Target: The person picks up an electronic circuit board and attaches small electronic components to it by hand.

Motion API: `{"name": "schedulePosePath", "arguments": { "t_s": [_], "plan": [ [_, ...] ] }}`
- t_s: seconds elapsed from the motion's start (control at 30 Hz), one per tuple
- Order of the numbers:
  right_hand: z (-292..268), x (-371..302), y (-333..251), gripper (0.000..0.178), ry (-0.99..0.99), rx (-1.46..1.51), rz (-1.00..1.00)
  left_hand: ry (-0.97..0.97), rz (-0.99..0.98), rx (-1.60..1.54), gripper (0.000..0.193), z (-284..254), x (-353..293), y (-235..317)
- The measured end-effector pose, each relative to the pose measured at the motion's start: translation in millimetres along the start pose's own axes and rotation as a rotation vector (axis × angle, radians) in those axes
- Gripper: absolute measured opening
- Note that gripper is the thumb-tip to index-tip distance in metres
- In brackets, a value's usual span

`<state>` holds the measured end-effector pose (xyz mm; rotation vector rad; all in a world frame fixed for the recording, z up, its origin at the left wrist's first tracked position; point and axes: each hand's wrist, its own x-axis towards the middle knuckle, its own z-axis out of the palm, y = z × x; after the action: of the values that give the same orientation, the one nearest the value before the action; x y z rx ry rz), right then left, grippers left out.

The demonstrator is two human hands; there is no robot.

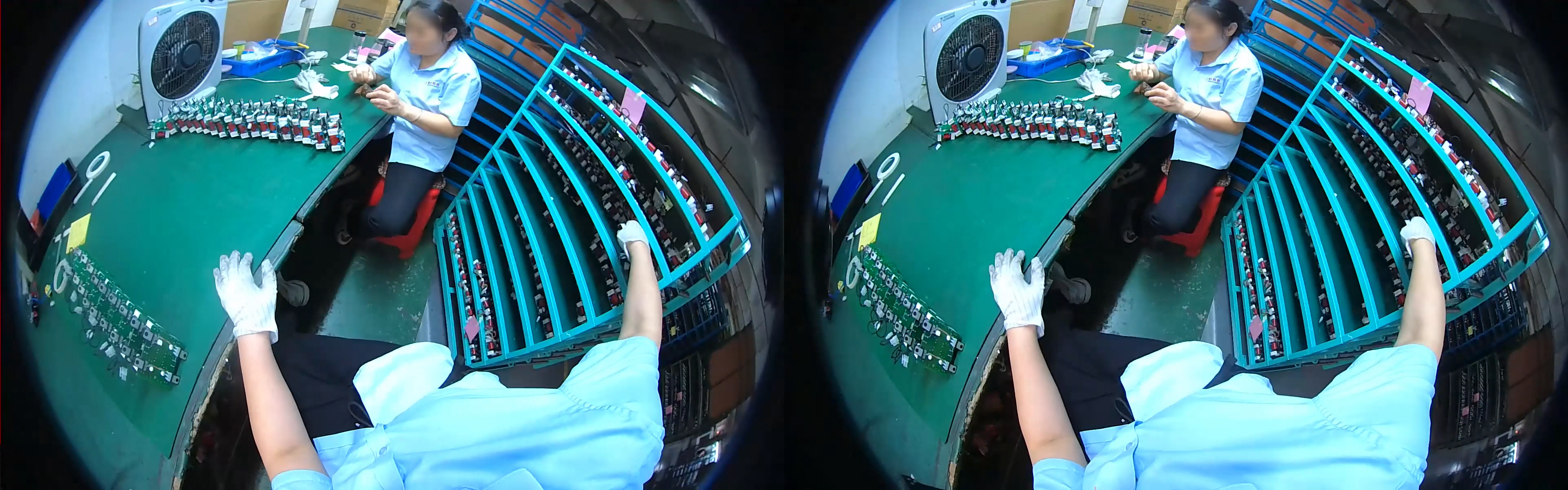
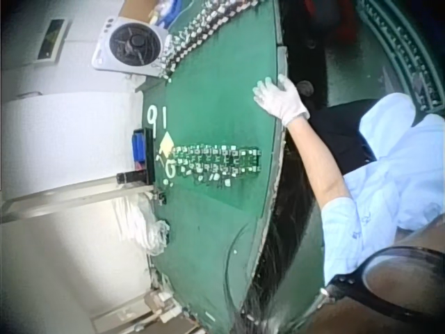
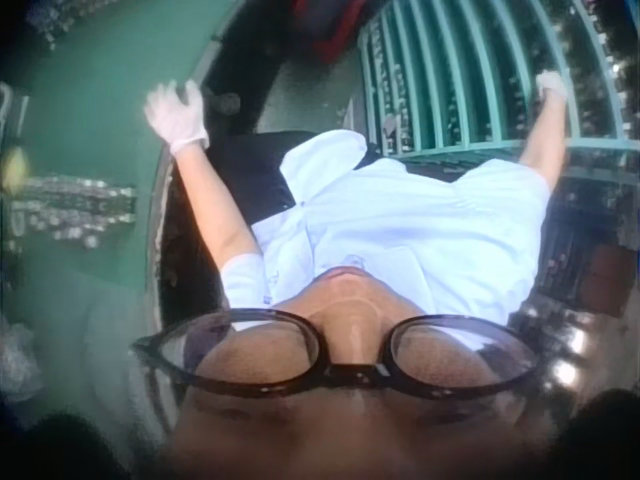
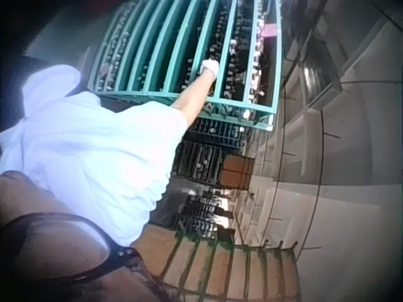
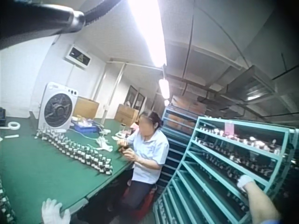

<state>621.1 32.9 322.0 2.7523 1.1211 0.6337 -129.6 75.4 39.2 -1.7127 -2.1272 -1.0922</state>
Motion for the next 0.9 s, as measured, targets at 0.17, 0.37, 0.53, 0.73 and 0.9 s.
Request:
{"name": "schedulePosePath", "arguments": {
  "t_s": [0.17,0.37,0.53,0.73,0.9],
  "plan": [
    [-14,-27,-37,0.025,0.359,-0.009,-0.255,0.031,0.010,-0.008,0.034,1,-2,-4],
    [-30,-2,-67,0.036,0.235,0.512,-0.229,0.034,-0.030,-0.086,0.032,-4,-4,-2],
    [-54,-28,-94,0.025,0.270,0.098,-0.238,0.054,-0.041,-0.118,0.030,0,-5,-5],
    [-55,-78,-142,0.023,0.165,0.056,-0.435,0.086,-0.012,-0.172,0.024,5,-1,1],
    [8,-82,-150,0.020,0.134,-0.041,-0.485,-0.070,-0.043,-0.089,0.031,-6,-3,-14]
  ]
}}
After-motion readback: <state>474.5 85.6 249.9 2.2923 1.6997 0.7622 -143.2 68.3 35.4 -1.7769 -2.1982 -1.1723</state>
